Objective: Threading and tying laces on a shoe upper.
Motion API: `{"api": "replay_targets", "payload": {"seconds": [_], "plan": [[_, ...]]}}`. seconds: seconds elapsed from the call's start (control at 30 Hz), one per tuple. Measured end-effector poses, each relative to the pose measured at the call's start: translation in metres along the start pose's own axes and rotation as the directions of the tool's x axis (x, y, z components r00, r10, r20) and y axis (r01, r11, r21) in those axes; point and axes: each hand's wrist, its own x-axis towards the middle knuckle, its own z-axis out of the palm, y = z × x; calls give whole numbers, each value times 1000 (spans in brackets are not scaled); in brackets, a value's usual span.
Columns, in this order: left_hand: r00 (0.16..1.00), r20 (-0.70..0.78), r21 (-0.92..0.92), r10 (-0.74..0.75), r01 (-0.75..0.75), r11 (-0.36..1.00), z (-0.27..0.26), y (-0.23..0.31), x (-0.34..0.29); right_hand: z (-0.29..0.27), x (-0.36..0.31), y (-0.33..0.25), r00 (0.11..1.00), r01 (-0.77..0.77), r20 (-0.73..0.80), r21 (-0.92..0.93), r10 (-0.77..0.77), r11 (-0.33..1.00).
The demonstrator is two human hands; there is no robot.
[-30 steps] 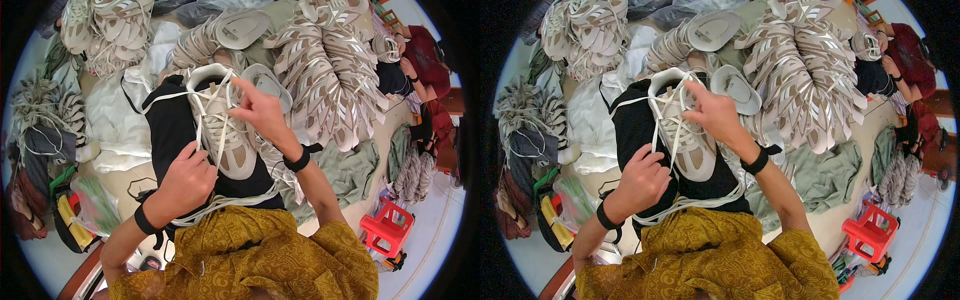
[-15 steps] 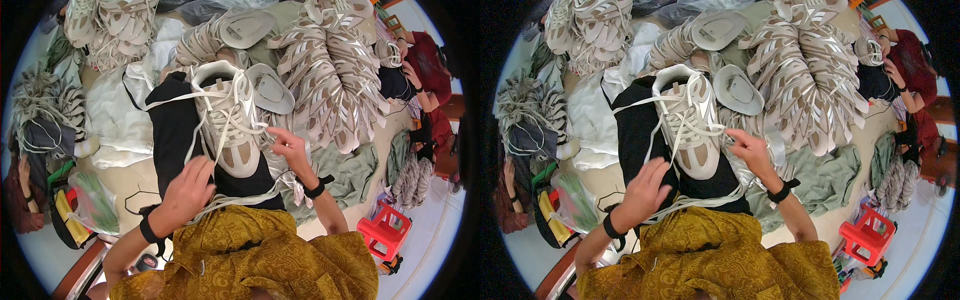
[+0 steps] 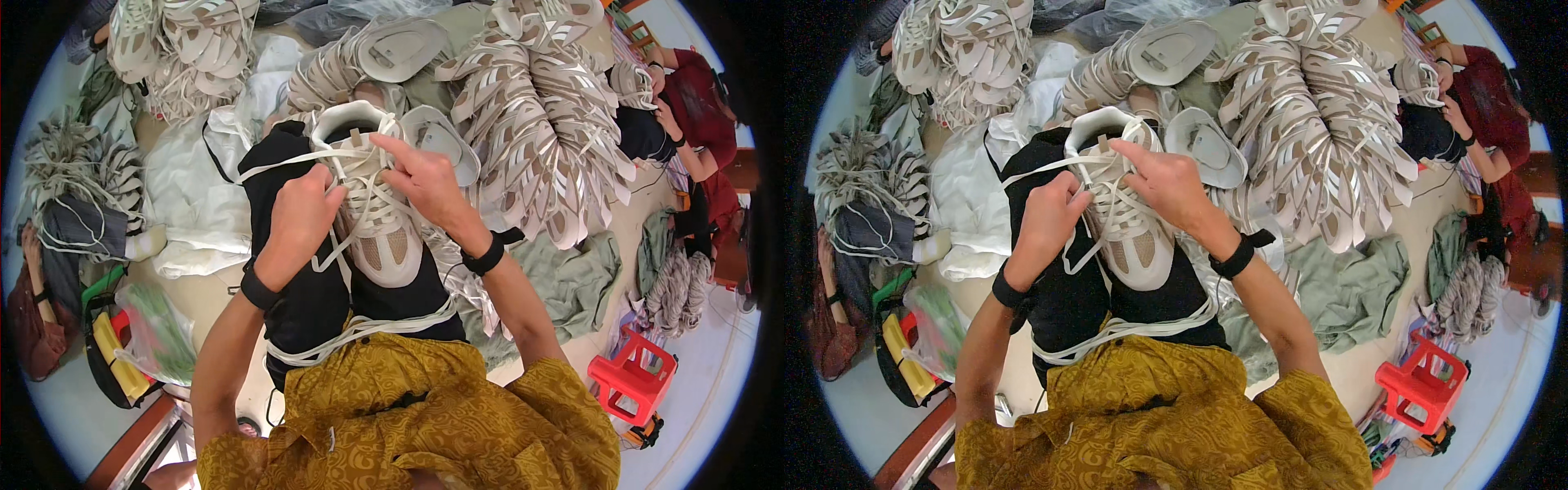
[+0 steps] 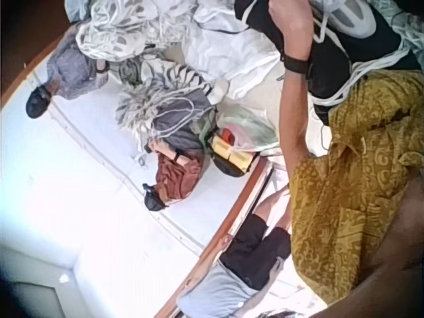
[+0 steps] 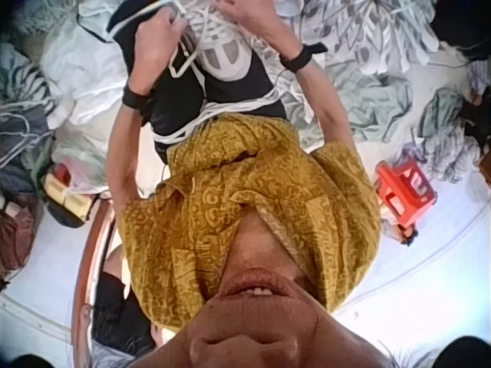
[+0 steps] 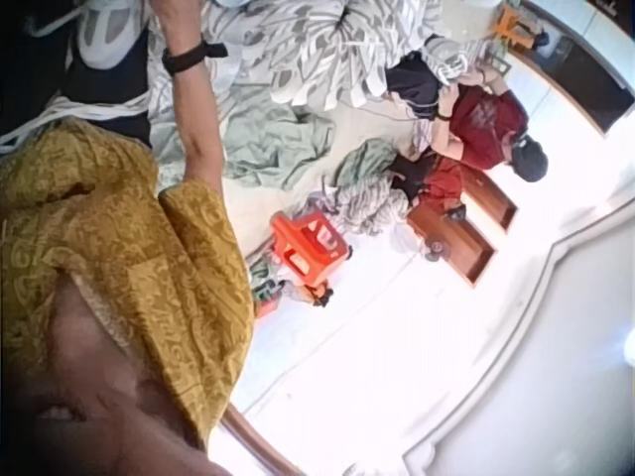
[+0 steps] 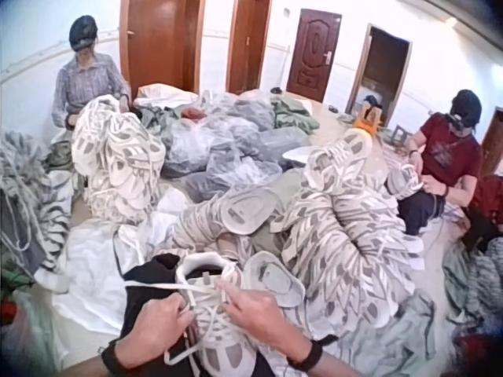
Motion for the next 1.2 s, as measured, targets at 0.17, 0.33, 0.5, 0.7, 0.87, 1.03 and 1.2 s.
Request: {"api": "replay_targets", "payload": {"seconds": [0.17, 0.33, 0.5, 0.7, 0.87, 1.03, 1.2], "plan": [[1000, 8, -139, 28, -26, 990, -16, -6, -14, -30, -21, 1, 962, -274, 105, 301, 254, 914], [863, 411, -503, -295, 485, 715, -59, -26, -69, -74, -97, 30, 838, -519, 134, 496, 529, 696], [820, 444, -599, -361, 572, 560, -62, -88, -129, -80, -128, 35, 692, -678, 241, 540, 680, 499], [966, -221, -118, -132, 107, 987, -58, -63, -93, -58, -53, 31, 984, -175, -15, 48, 176, 983], [955, -201, 10, 220, -223, 975, -33, -9, -47, -13, 2, 0, 996, -83, 19, 68, 82, 994], [933, -88, 270, 349, -315, 910, 1, 13, -35, -7, 1, 2, 976, -191, 141, 177, 167, 966], [929, -55, 344, 365, -326, 881, 6, 2, -36, -35, -21, 6, 910, -401, 263, 371, 319, 838]]}}
